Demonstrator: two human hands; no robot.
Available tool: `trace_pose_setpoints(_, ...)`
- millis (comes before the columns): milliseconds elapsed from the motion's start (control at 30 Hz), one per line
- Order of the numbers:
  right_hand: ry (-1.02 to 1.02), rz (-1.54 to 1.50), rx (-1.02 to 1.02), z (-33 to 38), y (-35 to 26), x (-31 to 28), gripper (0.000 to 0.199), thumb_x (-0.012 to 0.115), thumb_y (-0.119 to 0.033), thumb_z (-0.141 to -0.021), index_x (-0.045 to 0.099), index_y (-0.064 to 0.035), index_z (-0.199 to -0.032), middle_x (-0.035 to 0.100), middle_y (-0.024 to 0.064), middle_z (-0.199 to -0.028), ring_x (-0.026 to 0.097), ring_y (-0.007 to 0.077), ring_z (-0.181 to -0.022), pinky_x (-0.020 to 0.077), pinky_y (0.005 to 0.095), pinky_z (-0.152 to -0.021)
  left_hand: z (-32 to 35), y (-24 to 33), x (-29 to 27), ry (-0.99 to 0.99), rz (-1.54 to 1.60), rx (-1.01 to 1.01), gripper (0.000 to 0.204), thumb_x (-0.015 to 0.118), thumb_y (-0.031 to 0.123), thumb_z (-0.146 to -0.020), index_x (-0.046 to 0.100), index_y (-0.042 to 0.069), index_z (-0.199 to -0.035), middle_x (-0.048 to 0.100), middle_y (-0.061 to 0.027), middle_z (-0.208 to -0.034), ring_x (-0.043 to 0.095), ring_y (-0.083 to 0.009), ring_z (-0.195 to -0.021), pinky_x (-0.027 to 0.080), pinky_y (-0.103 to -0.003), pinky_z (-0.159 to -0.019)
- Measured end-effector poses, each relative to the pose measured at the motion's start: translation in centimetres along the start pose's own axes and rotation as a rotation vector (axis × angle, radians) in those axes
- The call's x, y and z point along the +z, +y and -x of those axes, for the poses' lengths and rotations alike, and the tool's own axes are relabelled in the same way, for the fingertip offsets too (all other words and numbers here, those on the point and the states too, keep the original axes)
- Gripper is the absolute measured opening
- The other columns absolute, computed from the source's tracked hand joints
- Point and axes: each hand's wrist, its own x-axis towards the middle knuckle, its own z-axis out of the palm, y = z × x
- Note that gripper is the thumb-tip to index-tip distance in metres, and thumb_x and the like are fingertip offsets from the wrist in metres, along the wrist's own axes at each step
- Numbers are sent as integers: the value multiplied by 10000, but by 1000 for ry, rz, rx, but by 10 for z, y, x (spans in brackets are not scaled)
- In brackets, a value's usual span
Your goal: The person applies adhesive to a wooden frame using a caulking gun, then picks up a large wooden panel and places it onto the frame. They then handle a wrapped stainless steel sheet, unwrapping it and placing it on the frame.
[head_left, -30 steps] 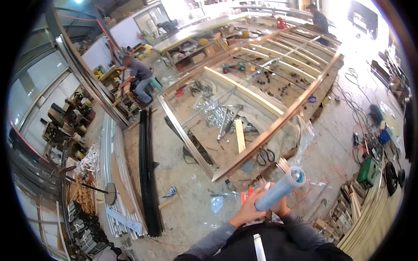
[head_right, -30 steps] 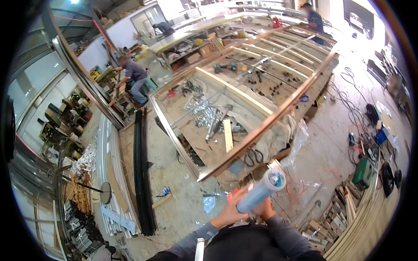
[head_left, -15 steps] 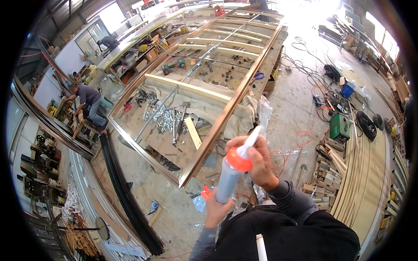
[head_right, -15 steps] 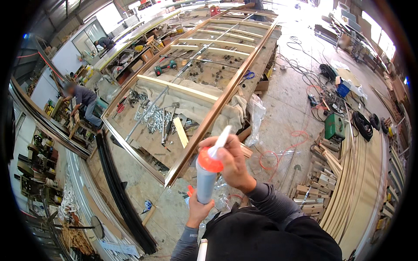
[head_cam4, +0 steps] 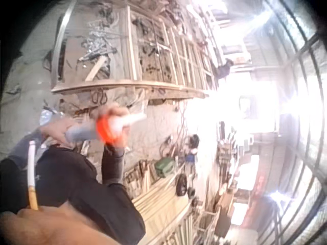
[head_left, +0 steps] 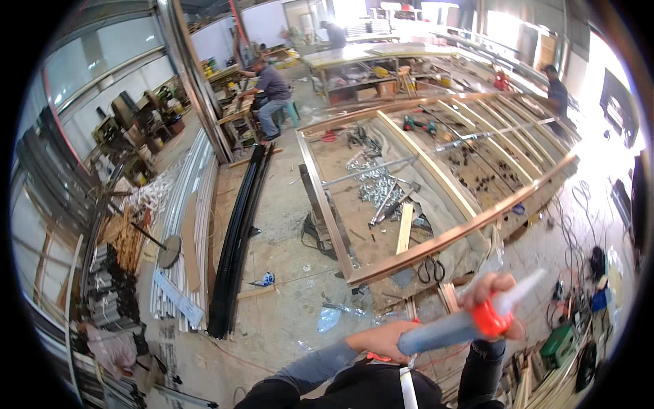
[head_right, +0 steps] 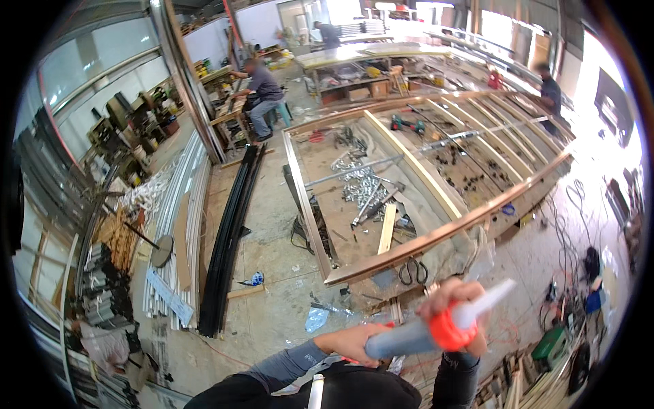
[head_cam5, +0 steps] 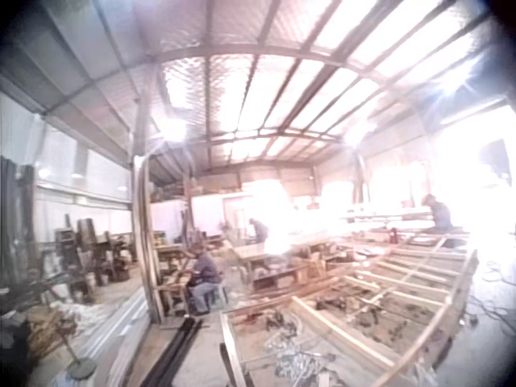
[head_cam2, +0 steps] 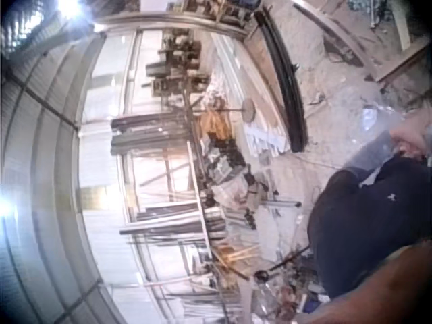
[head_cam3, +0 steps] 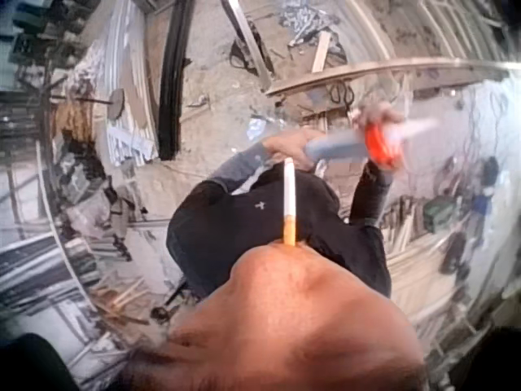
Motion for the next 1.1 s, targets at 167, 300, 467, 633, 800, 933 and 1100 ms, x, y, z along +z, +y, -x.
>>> trace_pose_setpoints(167,-233,-205,0,-18,-30,42,748,895,-420,-875,508,9,-1349,680,183,-1076,732,369,-895,582,549,-889,-17,30,14,-434,317,-42,749,904,110,-664,600,36,-1344,678,-30,-1062,644,-135,-973,548,-317,-855)
trace_pose_setpoints(300,-323,-6,1,-32,-45,44,718,888,-387,-884,517,20,-1345,661,188,-1066,713,336,-872,546,472,-863,-21,33,20,-353,242,-6,750,890,118,-731,567,44,-1404,666,-21,-1053,641,-128,-958,545,-303,-848)
trace_pose_setpoints(467,30,410,-87,-2,-43,14,903,960,-377,-696,540,52,-1371,632,158,-1083,677,295,-908,530,429,-847,-10,49,28,90,128,-59,686,871,169,-807,576,43,-1414,673,-29,-1030,648,-133,-892,553,-309,-826)
trace_pose_setpoints(633,428,664,40,2,-46,37,937,934,-237,-689,498,62,-1463,651,127,-1205,658,226,-1080,552,385,-949,-17,18,51,536,-289,-12,612,897,242,-824,640,47,-1344,701,-51,-1043,673,-139,-869,568,-331,-778)
trace_pose_setpoints(800,467,893,212,2,-54,49,926,908,-233,-856,399,73,-1567,593,98,-1365,604,177,-1218,496,340,-1055,-21,-10,66,714,-312,-36,648,877,272,-830,645,64,-1398,744,-132,-1205,718,-251,-1080,559,-422,-952)
trace_pose_setpoints(933,201,524,378,24,-92,37,965,896,-268,-874,367,71,-1606,534,124,-1452,529,193,-1333,423,352,-1138,-48,26,46,249,74,363,591,880,257,-833,660,64,-1346,756,-118,-1157,726,-238,-1055,569,-401,-924)
trace_pose_setpoints(1100,-146,246,375,40,-89,9,1006,897,-380,-840,398,52,-1600,509,171,-1474,523,271,-1368,408,387,-1155,3,6,37,-270,42,-96,644,860,237,-853,577,39,-1397,727,-144,-1217,703,-274,-1102,550,-430,-995)
